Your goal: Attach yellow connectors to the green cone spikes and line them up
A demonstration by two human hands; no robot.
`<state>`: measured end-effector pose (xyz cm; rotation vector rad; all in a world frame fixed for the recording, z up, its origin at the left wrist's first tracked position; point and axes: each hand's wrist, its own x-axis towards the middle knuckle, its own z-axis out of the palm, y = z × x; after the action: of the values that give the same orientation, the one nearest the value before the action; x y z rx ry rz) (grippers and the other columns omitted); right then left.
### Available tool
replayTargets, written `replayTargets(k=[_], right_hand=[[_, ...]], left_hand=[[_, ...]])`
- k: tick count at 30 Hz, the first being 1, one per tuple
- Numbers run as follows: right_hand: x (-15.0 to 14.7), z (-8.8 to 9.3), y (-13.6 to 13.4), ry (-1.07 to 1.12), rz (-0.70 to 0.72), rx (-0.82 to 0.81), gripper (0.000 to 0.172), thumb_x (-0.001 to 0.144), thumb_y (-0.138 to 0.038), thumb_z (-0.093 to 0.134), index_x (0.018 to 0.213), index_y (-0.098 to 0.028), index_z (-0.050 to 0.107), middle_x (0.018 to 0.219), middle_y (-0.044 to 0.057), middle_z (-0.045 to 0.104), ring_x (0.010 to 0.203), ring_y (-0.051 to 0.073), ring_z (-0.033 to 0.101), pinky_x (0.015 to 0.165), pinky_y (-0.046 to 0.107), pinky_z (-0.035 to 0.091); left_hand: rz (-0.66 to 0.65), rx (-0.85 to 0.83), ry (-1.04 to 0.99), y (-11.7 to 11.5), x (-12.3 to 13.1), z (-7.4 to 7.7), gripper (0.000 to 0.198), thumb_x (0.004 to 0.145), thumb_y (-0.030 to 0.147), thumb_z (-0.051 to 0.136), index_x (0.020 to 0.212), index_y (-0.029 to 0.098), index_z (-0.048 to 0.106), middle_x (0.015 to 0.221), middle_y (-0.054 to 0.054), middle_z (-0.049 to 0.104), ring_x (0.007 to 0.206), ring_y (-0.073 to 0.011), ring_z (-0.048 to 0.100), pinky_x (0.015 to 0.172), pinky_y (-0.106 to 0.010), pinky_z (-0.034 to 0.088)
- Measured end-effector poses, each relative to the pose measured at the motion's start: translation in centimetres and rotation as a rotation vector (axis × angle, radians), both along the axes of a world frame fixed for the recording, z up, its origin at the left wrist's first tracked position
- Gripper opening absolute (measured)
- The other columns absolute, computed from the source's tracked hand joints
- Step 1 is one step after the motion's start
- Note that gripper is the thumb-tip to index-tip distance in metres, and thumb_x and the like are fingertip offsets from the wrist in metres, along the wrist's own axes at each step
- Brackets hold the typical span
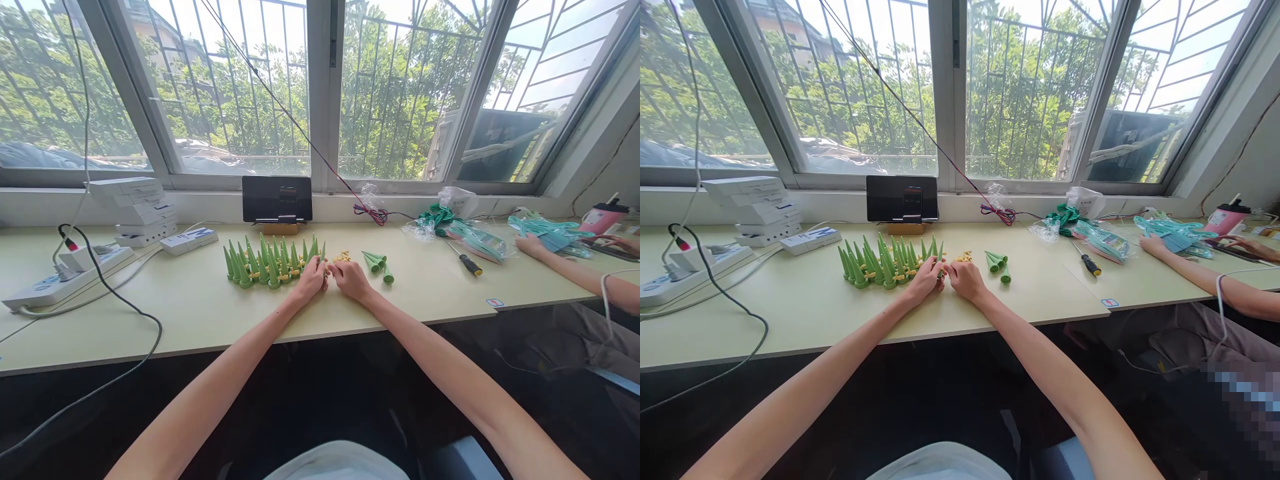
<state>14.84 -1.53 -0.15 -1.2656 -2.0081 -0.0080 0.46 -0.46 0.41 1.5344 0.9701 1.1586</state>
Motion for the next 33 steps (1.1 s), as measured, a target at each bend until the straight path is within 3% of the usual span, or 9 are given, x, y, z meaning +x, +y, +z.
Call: replayTargets(k=[25, 33], right_hand=[[-0.2, 0.26, -0.29, 0.024, -0.011, -0.031, 0.037, 0.097, -0.029, 0.043, 0.065, -0.018, 0.058, 0.066, 0.004, 0.064, 0.057, 0.013, 0.049, 0.059, 0.024, 0.03], [-0.23, 0.24, -0.18, 0.033, -0.005, -0.037, 0.037, 0.096, -0.028, 0.043, 0.064, -0.018, 0.057, 0.065, 0.004, 0.063, 0.057, 0.012, 0.049, 0.06, 0.024, 0.031]], left_hand=[[0.077, 0.123, 0.083, 0.38, 0.03, -0.64, 0.012, 0.093, 0.03, 0.048, 0.091, 0.019, 0.043, 0.062, 0.007, 0.049, 0.037, -0.0062, 0.046, 0.042, -0.021, 0.036], [0.079, 0.147, 0.148, 0.43, -0.03, -0.61, 0.011, 0.094, 0.03, 0.041, 0.094, 0.02, 0.041, 0.065, 0.006, 0.048, 0.038, -0.0073, 0.048, 0.042, -0.022, 0.037]])
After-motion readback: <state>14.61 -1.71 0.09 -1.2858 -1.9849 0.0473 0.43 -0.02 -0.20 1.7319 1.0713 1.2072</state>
